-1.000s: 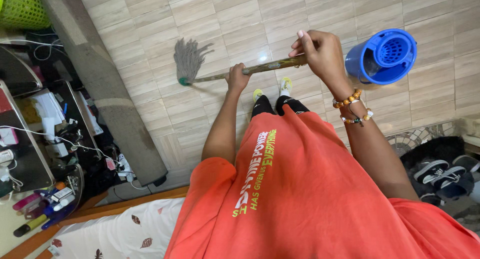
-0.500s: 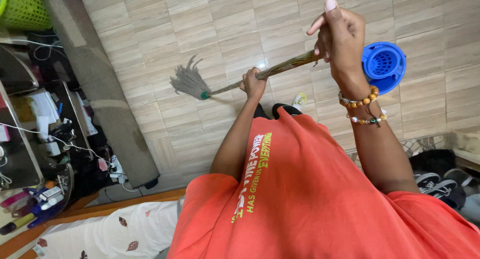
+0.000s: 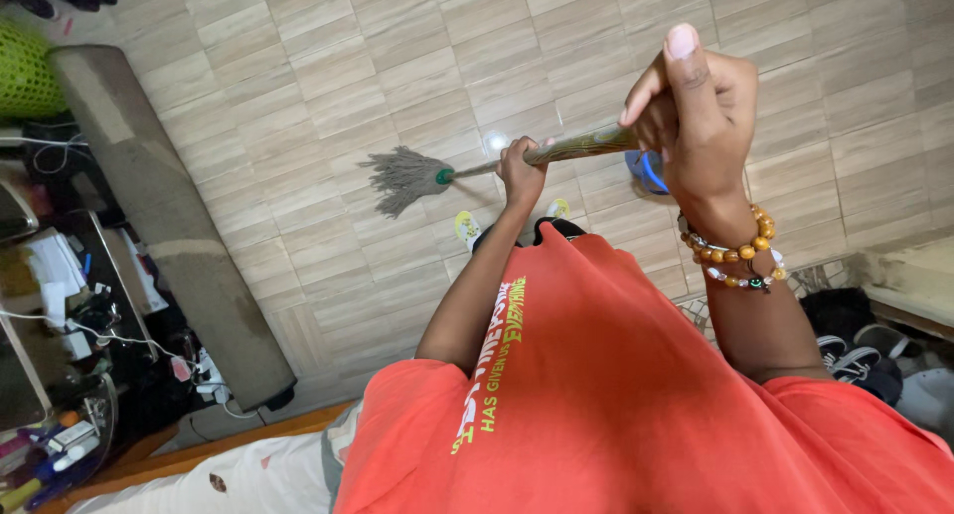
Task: The person mops a tiled floor using a mop, moving across the room towards a bucket and then into an adjacent bathroom area.
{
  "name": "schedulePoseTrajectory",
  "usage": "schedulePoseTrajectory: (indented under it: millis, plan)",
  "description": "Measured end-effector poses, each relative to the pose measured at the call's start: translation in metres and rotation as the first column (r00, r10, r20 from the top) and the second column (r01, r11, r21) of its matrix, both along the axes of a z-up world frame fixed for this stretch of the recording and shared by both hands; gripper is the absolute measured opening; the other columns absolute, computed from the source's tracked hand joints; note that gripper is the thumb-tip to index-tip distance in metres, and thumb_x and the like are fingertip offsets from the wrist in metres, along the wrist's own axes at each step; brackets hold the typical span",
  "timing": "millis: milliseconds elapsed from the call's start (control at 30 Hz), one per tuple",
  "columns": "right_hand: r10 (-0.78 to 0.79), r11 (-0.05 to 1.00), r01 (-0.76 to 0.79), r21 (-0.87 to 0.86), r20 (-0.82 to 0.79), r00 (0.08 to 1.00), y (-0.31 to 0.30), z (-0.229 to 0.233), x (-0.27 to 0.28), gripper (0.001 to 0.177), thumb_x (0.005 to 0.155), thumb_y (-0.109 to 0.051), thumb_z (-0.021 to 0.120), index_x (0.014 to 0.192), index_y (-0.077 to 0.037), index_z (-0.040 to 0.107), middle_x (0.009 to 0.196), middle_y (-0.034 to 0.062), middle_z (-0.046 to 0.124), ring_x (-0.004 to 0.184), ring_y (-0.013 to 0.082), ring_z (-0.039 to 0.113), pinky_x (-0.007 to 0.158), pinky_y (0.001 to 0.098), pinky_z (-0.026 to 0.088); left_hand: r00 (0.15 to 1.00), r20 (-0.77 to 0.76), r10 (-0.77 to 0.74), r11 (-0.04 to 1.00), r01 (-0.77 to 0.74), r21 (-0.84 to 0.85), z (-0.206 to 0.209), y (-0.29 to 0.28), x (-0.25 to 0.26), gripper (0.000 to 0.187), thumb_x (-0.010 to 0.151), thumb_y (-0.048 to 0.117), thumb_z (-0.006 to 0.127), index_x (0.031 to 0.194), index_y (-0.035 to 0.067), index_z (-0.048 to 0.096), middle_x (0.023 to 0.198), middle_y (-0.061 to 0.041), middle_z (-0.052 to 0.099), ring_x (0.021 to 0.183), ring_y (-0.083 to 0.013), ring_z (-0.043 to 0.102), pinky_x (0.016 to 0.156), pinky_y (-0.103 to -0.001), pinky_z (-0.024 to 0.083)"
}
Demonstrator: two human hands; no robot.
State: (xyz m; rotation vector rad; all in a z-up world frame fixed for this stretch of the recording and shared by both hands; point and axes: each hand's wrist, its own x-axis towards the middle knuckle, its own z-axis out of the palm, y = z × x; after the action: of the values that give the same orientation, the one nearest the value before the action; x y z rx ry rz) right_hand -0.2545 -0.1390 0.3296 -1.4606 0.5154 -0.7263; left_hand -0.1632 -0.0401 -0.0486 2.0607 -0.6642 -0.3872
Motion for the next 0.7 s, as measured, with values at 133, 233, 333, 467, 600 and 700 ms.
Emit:
schedulePoseTrajectory:
  millis: [133,233,333,467,600,700]
  plan:
    - [-0.053,0.996,0.052,-0.068,-0.014,0.999,-0.017,0.006,-0.028,0.070,0.122,-0.039,0.045,0.073,0.008,0.062,0.051,0.0048,0.046,0.041,0.0071,0.035,0.043,0.0233,0.025,0.999,0.034,-0.037,0.993,0.041,-0.114,0.008,-0.035,-0.023,0.038,0.089,0.038,0.078,0.073,0.011,0.055,0.080,-0.004,0.064,0.082,-0.0320,0.058,0.077,-0.046,0.045]
    - [-0.088,0.992,0.087,-0.087,-0.017,0.996,-0.025,0.008,-0.048,0.070,0.122,-0.039,0.045,0.073,0.007,0.062,0.053,0.0043,0.048,0.043,0.0064,0.037,0.044,0.0227,0.026,0.996,0.055,-0.071,0.985,0.078,-0.151,0.014,-0.057,-0.039,0.038,0.087,0.035,0.080,0.072,0.011,0.055,0.078,-0.003,0.063,0.081,-0.0306,0.057,0.074,-0.044,0.045]
    - [-0.124,0.989,0.122,-0.080,-0.018,0.992,-0.031,0.010,-0.070,0.068,0.122,-0.038,0.046,0.073,0.007,0.063,0.054,0.0037,0.048,0.045,0.0051,0.037,0.046,0.0224,0.025,0.992,0.033,-0.118,0.977,0.122,-0.173,0.020,-0.079,-0.056,0.038,0.087,0.032,0.082,0.072,0.010,0.054,0.076,-0.003,0.061,0.078,-0.0293,0.056,0.073,-0.043,0.045]
    - [-0.168,0.971,0.153,-0.182,-0.071,0.983,-0.030,0.016,-0.094,0.068,0.121,-0.037,0.045,0.072,0.004,0.066,0.055,0.0017,0.050,0.048,0.0052,0.041,0.047,0.0225,0.026,0.984,0.027,-0.176,0.960,0.177,-0.216,0.025,-0.100,-0.074,0.037,0.087,0.029,0.083,0.074,0.010,0.055,0.075,-0.003,0.061,0.076,-0.0287,0.056,0.073,-0.042,0.047]
    - [-0.192,0.963,0.166,-0.213,-0.106,0.976,-0.025,0.021,-0.107,0.061,0.119,-0.036,0.045,0.077,0.001,0.068,0.054,0.0004,0.048,0.046,0.0049,0.040,0.046,0.0228,0.025,0.971,0.061,-0.231,0.932,0.239,-0.274,0.029,-0.120,-0.088,0.035,0.083,0.026,0.084,0.072,0.009,0.055,0.074,-0.005,0.063,0.075,-0.0294,0.058,0.070,-0.042,0.048]
    - [-0.216,0.956,0.185,-0.227,-0.122,0.969,-0.019,0.025,-0.115,0.060,0.118,-0.036,0.046,0.076,0.001,0.069,0.052,-0.0011,0.044,0.045,0.0042,0.038,0.046,0.0226,0.027,0.934,0.024,-0.356,0.894,0.348,-0.283,0.031,-0.129,-0.092,0.039,0.084,0.022,0.084,0.067,0.008,0.052,0.071,-0.007,0.063,0.073,-0.0305,0.059,0.070,-0.043,0.047]
